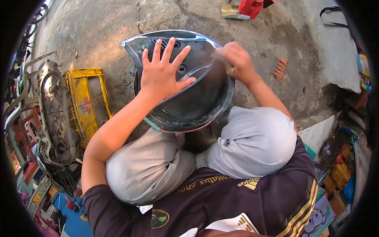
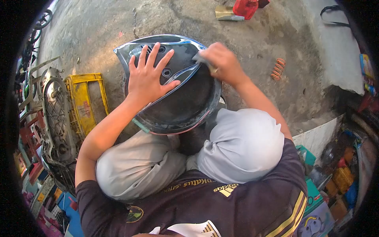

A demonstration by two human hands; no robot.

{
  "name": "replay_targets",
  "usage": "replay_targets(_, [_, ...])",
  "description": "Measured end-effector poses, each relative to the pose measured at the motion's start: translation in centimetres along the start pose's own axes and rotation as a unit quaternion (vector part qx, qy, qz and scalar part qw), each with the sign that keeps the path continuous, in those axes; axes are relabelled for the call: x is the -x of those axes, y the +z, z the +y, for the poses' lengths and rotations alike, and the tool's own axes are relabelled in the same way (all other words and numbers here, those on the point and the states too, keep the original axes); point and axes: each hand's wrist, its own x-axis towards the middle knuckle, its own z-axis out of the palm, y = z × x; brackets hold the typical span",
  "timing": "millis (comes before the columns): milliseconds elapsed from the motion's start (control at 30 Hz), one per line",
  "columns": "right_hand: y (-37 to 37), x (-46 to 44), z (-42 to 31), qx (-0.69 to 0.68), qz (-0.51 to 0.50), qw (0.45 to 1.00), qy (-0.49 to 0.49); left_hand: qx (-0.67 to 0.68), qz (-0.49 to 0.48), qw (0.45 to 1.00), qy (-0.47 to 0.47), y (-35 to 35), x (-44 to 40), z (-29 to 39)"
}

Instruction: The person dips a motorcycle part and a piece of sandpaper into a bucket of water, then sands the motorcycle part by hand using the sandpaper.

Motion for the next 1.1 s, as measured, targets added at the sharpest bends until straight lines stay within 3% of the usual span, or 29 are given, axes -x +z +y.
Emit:
replay_targets(100, [0.2, 0.1, 0.2, 0.045, 0.03, 0.998, 0.041, -0.001, 0.0, 1.0, 0.001, 0.1, 0.1, 0.0])
replay_targets(167, [1.1, -0.2, -2.1, -0.024, -0.011, 0.999, -0.033, 0.001, -0.002, 1.0, -0.001, 0.1, 0.0, 0.1])
replay_targets(233, [0.0, -0.2, -0.6, -0.015, -0.021, 0.999, -0.034, 0.001, -0.004, 1.0, -0.001, 0.1, -0.1, 0.0])
replay_targets(300, [-0.9, -0.4, 0.5, 0.019, 0.027, 0.998, 0.045, 0.007, 0.01, 1.0, 0.0, 0.2, 0.1, 0.0])
replay_targets(433, [0.9, -0.2, -2.3, -0.04, -0.021, 0.999, -0.026, 0.003, -0.004, 1.0, -0.001, 0.1, -0.1, 0.0])
replay_targets(567, [-0.8, 0.3, 1.1, 0.034, 0.023, 0.997, 0.064, 0.003, -0.003, 1.0, -0.003, 0.0, 0.2, 0.1])
replay_targets(667, [0.6, -0.1, -1.9, 0.009, -0.003, 1.0, -0.01, 0.003, 0.001, 1.0, -0.002, 0.1, 0.0, 0.0])
replay_targets(800, [0.2, 0.3, 0.1, 0.024, 0.014, 1.0, 0.015, 0.004, 0.008, 1.0, 0.001, 0.1, 0.0, 0.0])
replay_targets(967, [0.8, -0.1, -1.6, -0.008, -0.017, 1.0, -0.024, 0.005, -0.002, 1.0, -0.001, 0.1, 0.0, 0.0])
replay_targets(1100, [0.0, 0.2, 0.3, 0.026, 0.029, 0.998, 0.055, 0.008, 0.01, 1.0, 0.001, 0.2, 0.0, 0.0])
